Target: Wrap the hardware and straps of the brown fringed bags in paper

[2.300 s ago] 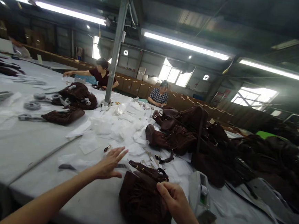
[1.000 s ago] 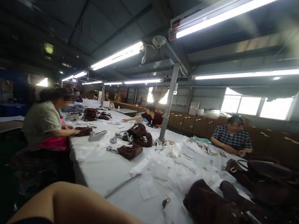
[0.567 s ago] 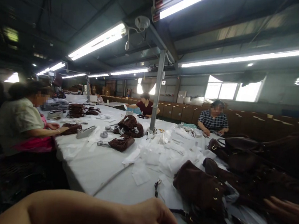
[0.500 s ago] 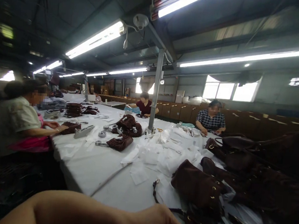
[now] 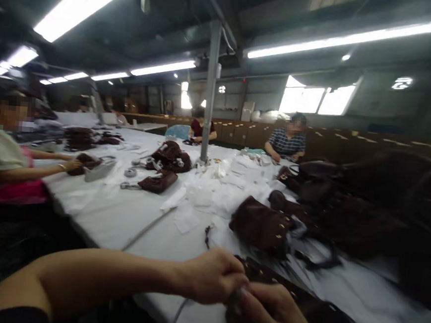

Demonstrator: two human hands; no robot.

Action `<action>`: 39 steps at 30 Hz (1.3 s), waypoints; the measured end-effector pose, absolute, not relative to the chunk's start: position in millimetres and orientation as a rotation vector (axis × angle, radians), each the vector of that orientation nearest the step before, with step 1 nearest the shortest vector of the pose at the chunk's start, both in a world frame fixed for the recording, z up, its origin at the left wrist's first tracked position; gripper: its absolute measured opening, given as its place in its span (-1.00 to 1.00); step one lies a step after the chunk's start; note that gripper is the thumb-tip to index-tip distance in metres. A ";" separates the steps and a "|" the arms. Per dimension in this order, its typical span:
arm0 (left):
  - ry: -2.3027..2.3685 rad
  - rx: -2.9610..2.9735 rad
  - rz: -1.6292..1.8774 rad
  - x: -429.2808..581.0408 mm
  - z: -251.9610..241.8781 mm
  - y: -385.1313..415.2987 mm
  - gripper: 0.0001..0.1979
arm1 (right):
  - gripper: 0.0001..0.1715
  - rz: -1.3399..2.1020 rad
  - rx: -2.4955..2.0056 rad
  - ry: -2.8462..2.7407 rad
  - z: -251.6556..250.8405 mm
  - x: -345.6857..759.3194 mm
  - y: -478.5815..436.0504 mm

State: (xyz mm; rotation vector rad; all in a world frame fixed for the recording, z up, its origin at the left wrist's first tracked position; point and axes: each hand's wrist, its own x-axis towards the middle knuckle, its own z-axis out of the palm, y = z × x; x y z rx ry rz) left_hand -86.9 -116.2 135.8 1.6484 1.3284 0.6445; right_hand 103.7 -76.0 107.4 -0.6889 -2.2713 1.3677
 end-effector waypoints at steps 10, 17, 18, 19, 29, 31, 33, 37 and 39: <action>1.389 1.644 0.373 -101.4 104.8 -61.1 -0.64 | -0.55 1.201 -0.990 -2.287 64.5 143.2 -34.5; 1.172 1.714 0.421 -65.1 97.0 -47.2 -0.67 | -0.60 1.117 -0.875 -2.350 63.9 155.0 -30.3; 1.193 1.732 0.445 -69.9 95.9 -43.3 -0.66 | -0.59 1.099 -0.961 -2.343 58.5 167.8 -24.0; 1.224 1.747 0.460 -75.1 95.0 -39.1 -0.66 | -0.58 1.097 -1.051 -2.318 53.0 180.0 -18.0; 1.257 1.929 0.333 -34.6 87.5 -25.6 -0.69 | -0.54 1.140 -0.962 -2.205 51.5 161.4 -24.8; 1.238 1.958 0.366 -30.6 79.4 -26.0 -0.68 | -0.67 1.128 -0.902 -2.164 47.7 166.8 -29.2; 1.260 1.908 0.383 -34.3 71.2 -24.4 -0.65 | -0.70 1.097 -0.931 -2.088 36.8 182.1 -33.5; 1.260 1.713 0.323 -42.8 57.7 -19.4 -0.59 | -0.61 1.064 -1.066 -1.899 4.7 206.0 -48.9; 1.215 1.580 0.255 -41.5 52.2 -17.3 -0.56 | -0.69 1.019 -1.082 -1.829 -7.5 206.0 -57.6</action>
